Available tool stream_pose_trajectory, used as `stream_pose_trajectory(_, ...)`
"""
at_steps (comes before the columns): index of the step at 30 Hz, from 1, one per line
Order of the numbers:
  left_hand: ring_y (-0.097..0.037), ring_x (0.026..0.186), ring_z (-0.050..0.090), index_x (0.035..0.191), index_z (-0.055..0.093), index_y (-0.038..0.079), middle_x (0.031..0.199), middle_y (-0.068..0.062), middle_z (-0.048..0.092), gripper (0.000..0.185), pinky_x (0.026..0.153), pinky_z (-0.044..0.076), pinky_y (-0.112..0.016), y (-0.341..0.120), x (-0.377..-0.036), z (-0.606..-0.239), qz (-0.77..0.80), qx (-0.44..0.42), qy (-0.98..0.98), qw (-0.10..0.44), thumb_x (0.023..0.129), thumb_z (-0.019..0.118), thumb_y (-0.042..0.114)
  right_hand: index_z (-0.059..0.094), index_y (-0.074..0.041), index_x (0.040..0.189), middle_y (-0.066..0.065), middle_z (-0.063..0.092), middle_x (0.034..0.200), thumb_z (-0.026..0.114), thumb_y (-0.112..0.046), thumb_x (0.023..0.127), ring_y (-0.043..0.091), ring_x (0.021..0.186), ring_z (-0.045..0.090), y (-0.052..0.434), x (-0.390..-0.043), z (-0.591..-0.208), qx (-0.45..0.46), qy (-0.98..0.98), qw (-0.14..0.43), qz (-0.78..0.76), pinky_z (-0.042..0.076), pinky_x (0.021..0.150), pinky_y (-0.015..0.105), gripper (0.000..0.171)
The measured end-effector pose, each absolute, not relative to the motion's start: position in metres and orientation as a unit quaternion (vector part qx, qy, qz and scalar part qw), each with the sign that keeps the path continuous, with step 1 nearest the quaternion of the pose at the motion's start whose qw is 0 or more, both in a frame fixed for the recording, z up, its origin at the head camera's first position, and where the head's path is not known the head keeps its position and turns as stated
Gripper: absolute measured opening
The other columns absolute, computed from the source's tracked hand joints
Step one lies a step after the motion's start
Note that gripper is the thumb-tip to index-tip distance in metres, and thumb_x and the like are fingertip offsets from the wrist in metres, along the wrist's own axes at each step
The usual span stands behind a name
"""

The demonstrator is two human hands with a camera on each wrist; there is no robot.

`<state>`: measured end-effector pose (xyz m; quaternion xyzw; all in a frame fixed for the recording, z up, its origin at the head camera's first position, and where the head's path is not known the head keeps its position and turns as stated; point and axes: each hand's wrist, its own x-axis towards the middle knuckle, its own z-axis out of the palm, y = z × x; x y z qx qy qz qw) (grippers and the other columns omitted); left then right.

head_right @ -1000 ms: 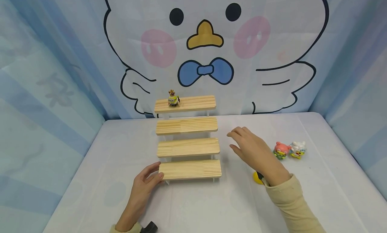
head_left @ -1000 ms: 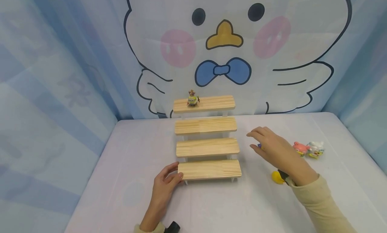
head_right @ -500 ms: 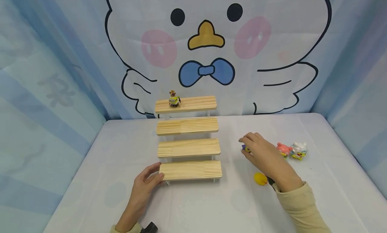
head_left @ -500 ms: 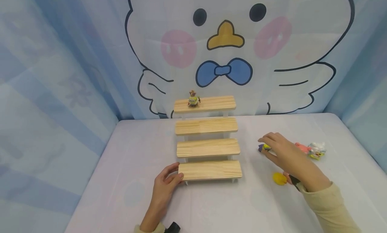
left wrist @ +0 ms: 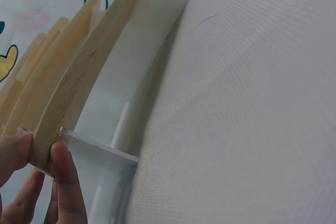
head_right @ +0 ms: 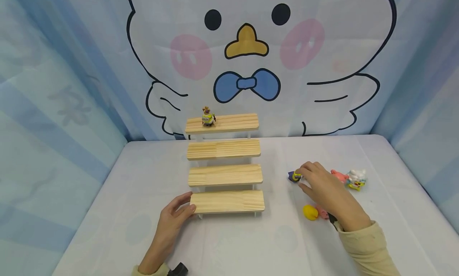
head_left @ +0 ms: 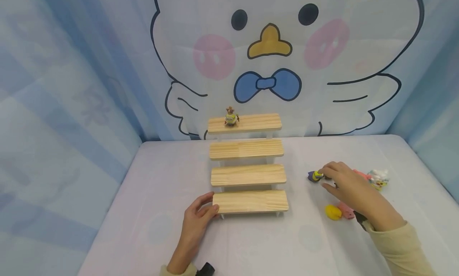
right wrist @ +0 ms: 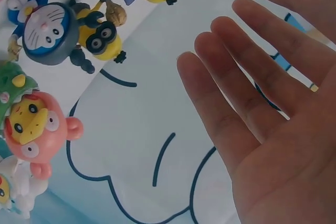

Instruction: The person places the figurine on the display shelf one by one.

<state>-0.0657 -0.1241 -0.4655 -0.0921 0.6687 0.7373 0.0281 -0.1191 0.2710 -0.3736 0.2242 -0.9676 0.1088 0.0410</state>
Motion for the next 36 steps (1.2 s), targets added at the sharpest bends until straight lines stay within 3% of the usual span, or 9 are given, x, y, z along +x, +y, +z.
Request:
stream_pose_trajectory(8, -0.013, 0.09, 0.068, 0.133, 0.058, 0.001, 0.13, -0.019, 0.056, 0.051, 0.078, 0.061, -0.029, -0.124, -0.066, -0.466, 0.735, -0.087, 0.671, 0.03, 0.087, 0.077, 0.009, 0.069, 0.001, 0.109, 0.015, 0.064, 0.109, 0.08, -0.007, 0.082, 0.034, 0.103, 0.057, 0.28, -0.118, -0.378, 0.222, -0.968, 0.038, 0.108, 0.054, 0.09, 0.053, 0.031)
stream_pose_trajectory(21, -0.014, 0.091, 0.068, 0.134, 0.058, 0.002, 0.131, -0.018, 0.056, 0.051, 0.078, 0.061, -0.028, -0.124, -0.067, -0.465, 0.729, -0.091, 0.677, 0.033, 0.087, 0.077, 0.01, 0.067, 0.0, 0.119, 0.023, 0.063, 0.119, 0.079, -0.01, 0.084, 0.041, 0.11, 0.056, 0.285, -0.115, -0.379, 0.186, -0.977, -0.01, 0.105, 0.051, 0.094, 0.059, 0.039)
stream_pose_trajectory(36, -0.014, 0.094, 0.068, 0.135, 0.057, 0.003, 0.132, -0.017, 0.055, 0.053, 0.079, 0.06, -0.027, -0.124, -0.066, -0.464, 0.726, -0.096, 0.68, 0.038, 0.088, 0.077, 0.014, 0.07, 0.001, 0.108, 0.02, 0.065, 0.11, 0.08, -0.01, 0.081, 0.04, 0.104, 0.057, 0.298, -0.116, -0.387, 0.168, -0.98, -0.03, 0.102, 0.051, 0.09, 0.06, 0.031)
